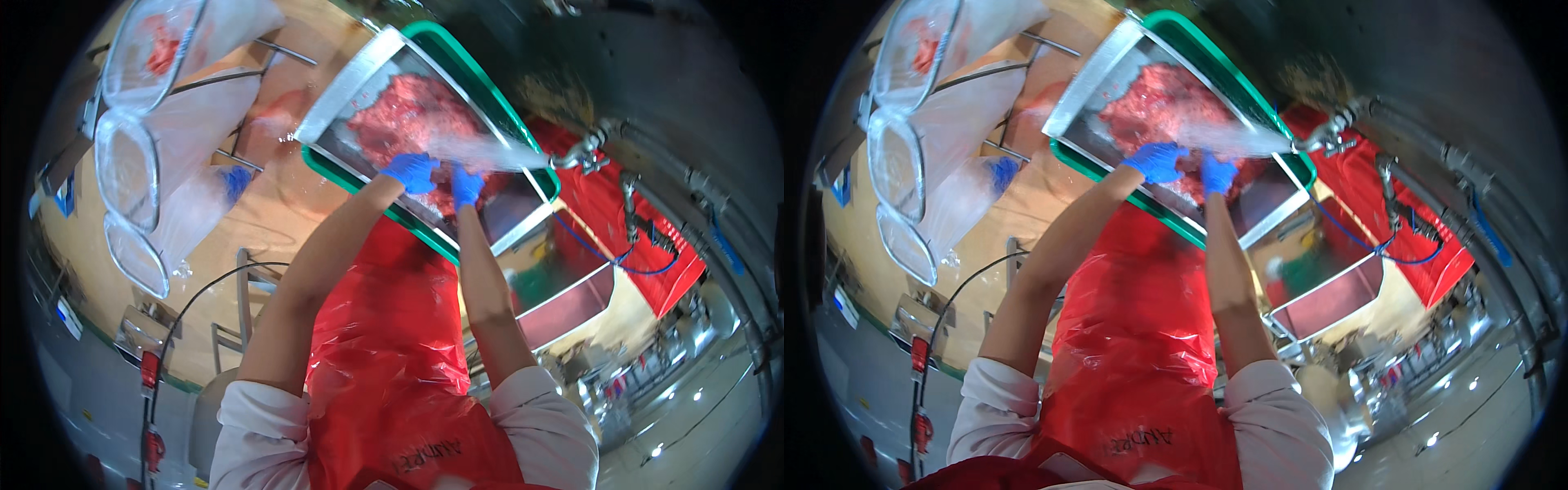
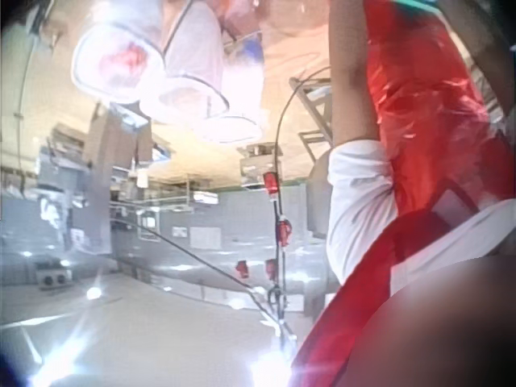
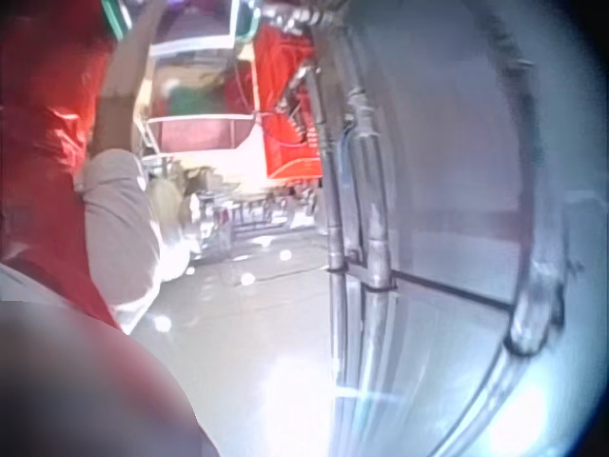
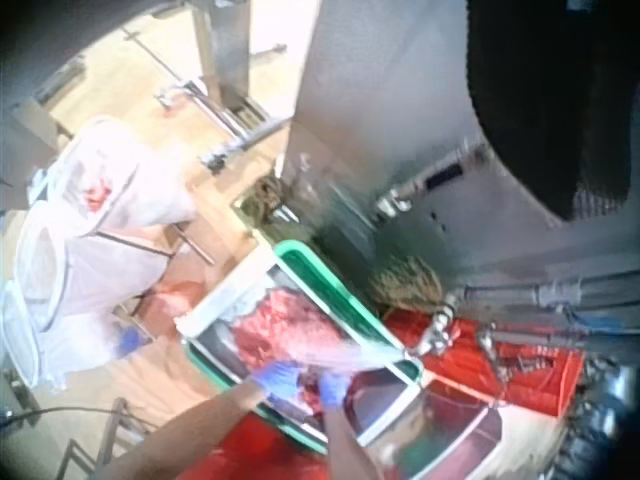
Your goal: The person washes ground meat in a green tray under running water, then transfers the meat into a red basket. They repeat this process with additional meat portions, rinsing and moving the meat between containers.
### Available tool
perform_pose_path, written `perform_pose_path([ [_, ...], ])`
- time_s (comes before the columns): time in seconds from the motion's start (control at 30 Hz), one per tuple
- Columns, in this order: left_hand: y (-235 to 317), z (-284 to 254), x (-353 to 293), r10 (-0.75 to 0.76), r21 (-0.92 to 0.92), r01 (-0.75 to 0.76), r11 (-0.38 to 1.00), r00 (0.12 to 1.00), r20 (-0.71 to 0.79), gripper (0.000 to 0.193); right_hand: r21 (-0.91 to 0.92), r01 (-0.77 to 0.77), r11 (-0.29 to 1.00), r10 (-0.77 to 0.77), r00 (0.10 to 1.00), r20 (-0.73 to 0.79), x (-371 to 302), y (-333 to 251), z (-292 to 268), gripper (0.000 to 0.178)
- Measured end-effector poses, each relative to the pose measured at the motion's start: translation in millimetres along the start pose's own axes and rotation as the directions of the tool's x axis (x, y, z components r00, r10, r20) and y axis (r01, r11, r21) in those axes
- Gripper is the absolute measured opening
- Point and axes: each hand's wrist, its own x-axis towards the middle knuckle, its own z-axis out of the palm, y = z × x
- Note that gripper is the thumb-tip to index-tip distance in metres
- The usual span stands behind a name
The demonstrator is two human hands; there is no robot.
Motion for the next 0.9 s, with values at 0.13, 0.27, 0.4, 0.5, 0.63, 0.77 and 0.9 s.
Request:
perform_pose_path([
  [0.13, -20, -1, 13, -0.259, 0.174, 0.227, 0.958, 0.946, 0.194, 0.040, -0.170, -0.035, 0.985, 0.122, 0.838, 0.532, -41, -84, -4, 0.040],
  [0.27, -33, -19, 18, -0.305, 0.350, 0.277, 0.895, 0.952, 0.027, 0.030, -0.220, -0.148, 0.964, 0.187, 0.968, 0.169, -42, -14, -55, 0.039],
  [0.4, -19, -40, 39, -0.058, 0.364, 0.174, 0.915, 0.949, -0.309, 0.038, -0.112, -0.442, 0.890, 0.431, 0.895, -0.110, -45, 3, 14, 0.043],
  [0.5, -42, -34, 51, 0.228, 0.464, -0.112, 0.879, 0.953, -0.202, 0.052, 0.375, -0.567, 0.733, 0.450, 0.818, 0.358, -40, -69, 28, 0.036],
  [0.63, -135, 32, 38, 0.275, -0.610, -0.350, 0.711, 0.937, -0.216, 0.054, 0.442, -0.690, 0.574, 0.367, 0.699, 0.614, -11, -98, 20, 0.024],
  [0.77, -64, -57, 9, 0.454, 0.428, -0.666, 0.611, 0.737, 0.500, 0.051, 0.673, -0.538, 0.508, -0.056, 0.758, 0.649, 46, -21, 25, 0.011],
  [0.9, -50, -44, 13, 0.667, 0.126, -0.826, 0.549, 0.524, 0.529, 0.044, 0.310, -0.261, 0.914, -0.032, 0.715, 0.698, 74, 5, -2, 0.014],
])
